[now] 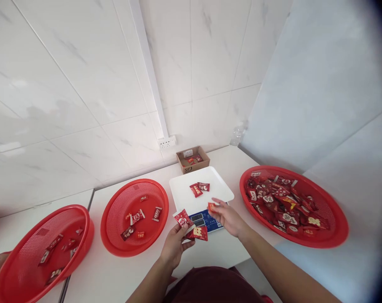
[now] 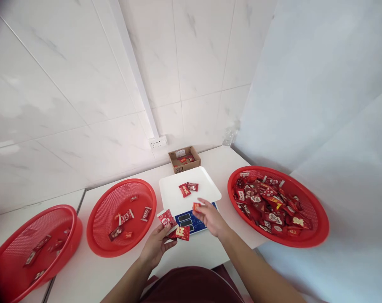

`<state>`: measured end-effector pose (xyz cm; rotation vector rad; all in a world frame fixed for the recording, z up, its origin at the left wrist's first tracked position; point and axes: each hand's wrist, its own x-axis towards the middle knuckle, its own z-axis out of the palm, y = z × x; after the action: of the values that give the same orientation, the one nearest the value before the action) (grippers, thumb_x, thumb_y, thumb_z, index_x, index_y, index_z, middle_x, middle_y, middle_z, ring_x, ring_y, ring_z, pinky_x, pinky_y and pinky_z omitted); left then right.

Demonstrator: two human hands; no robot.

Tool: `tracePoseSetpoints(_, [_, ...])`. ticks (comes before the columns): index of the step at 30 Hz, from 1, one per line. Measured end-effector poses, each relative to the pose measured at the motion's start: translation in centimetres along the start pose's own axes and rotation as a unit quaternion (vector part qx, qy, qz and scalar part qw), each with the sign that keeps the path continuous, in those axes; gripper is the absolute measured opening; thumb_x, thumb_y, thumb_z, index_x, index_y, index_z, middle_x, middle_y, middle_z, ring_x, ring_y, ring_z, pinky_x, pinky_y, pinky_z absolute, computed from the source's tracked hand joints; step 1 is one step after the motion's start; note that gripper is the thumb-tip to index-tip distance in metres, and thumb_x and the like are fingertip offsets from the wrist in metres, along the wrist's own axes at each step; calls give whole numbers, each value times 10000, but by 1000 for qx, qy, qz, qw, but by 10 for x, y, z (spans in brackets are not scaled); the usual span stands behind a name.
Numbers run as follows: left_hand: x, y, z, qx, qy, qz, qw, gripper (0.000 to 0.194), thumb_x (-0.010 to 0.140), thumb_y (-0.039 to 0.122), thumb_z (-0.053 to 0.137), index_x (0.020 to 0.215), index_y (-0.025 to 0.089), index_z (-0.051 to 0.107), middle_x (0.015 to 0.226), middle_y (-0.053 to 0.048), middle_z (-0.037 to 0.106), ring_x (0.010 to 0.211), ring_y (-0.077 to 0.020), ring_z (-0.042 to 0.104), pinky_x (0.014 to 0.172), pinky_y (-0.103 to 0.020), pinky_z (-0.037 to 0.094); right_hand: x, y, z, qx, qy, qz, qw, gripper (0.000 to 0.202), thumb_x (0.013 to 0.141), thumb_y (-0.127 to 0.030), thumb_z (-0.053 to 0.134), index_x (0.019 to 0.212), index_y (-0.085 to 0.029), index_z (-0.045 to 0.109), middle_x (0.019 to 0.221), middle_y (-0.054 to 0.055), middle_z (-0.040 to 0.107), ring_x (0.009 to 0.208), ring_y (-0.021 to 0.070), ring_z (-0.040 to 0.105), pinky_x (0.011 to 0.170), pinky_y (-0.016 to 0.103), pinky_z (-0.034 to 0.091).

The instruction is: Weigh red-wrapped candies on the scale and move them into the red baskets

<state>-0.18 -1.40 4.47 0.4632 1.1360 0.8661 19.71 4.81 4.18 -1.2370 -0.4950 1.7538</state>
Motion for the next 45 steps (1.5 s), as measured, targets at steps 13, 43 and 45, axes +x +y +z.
tracePoseSetpoints(13, [-7, -10, 3, 72, -62, -24, 995, 457, 698, 475, 640, 1034, 169, 594, 962, -89, 643, 747, -141, 590, 666, -285, 485, -40, 34, 5, -191, -219, 97, 952, 516, 718, -459, 638, 1144, -195, 517, 924, 62, 649, 755, 155, 621, 675, 303, 488])
tracePoseSetpoints(43, [1, -6, 0, 211, -80, -61, 972, 502, 624, 320, 670, 1073, 163, 508, 730, -1, 572, 651, -121, 557, 645, -304, 473, -72, 65, -31, -101, -75, 95, 987, 500, 616, -362, 703, 1058, -219, 518, 764, -24, 596, 589, 93, 547, 638, 258, 436])
tracePoseSetpoints(45, [-10, -13, 0, 200, -81, -52, 975, 582, 617, 302, 676, 1139, 186, 446, 728, 15, 560, 651, -124, 562, 635, -298, 469, -74, 63, -28, -92, -76, 102, 988, 464, 626, -328, 684, 1045, -238, 508, 751, -34, 580, 593, 102, 567, 656, 274, 455])
